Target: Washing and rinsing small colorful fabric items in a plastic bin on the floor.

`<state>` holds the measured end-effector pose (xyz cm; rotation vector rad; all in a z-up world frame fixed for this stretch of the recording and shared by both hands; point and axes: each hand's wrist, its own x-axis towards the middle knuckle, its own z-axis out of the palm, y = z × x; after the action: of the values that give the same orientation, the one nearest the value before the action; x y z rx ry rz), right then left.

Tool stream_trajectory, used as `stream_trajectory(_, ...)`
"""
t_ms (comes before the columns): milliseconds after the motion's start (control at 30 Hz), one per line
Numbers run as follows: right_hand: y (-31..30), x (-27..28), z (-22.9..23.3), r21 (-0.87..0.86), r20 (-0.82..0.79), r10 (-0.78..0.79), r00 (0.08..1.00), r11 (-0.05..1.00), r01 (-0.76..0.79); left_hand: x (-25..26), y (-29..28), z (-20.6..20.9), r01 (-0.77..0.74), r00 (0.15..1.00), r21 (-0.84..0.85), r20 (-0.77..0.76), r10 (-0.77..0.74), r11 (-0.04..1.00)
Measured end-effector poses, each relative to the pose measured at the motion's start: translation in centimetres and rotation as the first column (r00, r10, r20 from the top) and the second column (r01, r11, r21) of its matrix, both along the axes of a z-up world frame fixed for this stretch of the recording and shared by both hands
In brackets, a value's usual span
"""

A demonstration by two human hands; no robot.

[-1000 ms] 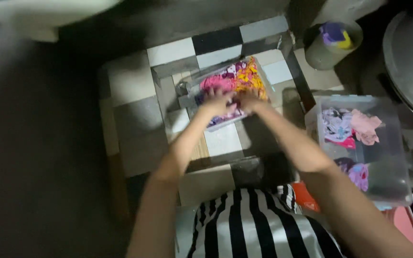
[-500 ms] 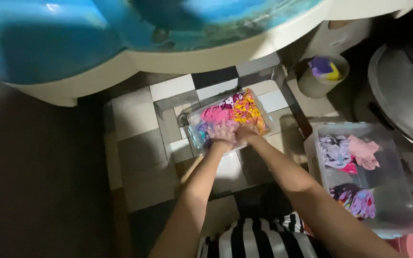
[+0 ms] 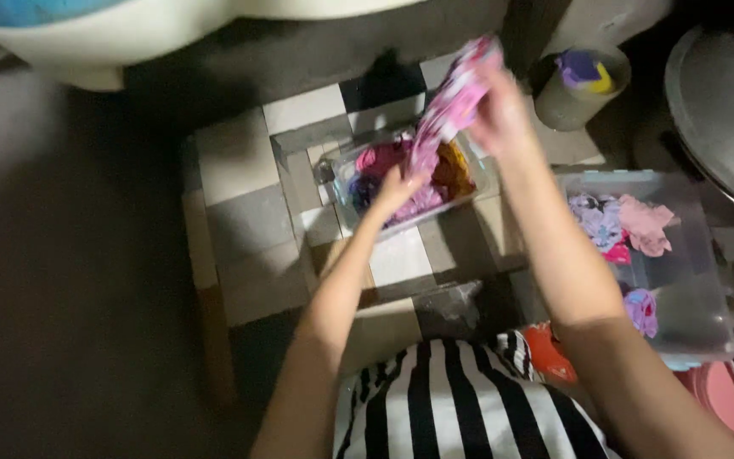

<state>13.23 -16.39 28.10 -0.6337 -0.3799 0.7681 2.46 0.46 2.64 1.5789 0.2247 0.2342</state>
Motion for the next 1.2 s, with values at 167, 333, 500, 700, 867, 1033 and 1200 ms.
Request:
stream_trajectory(167,-6.2,0.7,2.2,-0.086,0.067,-0.201,0.977,0.975,0.206,-1.5,1.1,12.3,-0.085,0.993,0.009,-0.076,0.085,0.996)
stream_trajectory(333,-8.5,-0.3,-5.0,-0.744,0.615,0.05,0.787,0.367,0.558,-1.0,0.1,19.3,-0.056,0.979,0.099,0.2,0.035,0.994)
stream_trajectory(500,-0.9,-5.9,-10.4,-0.329,0.902,0.087,0.423,0.774,0.542,-0.4,-4.4,23.2,0.025,0.974,0.125,0.22,-0.052,0.992)
stream_trajectory(700,3.5,-6.0,-8.6,-0.361,0.75,-0.306,0.587,0.555,0.75,-0.1,0.7,14.7,-0.065,0.927,-0.66,0.237,0.289,0.749)
stream_trajectory(867,5.2,-9.4,-6.1,-0.249,0.801,-0.319,0.507,0.592,0.766,-3.7,0.4,16.4,0.024,0.995,-0.922,0.061,0.083,0.386)
stream_trajectory(1033,4.3,-10.6,-8.5,-0.19,0.728,-0.274,0.628,0.8,0.569,-0.8,2.3,10.7,-0.015,0.986,-0.953,0.036,0.161,0.303)
stream_trajectory(1200,0.9,-12.9,1.4,0.135,0.979,0.035,-0.199,0.618,0.774,3.5,4.9,4.9,0.1,0.99,-0.937,0.128,0.065,0.335)
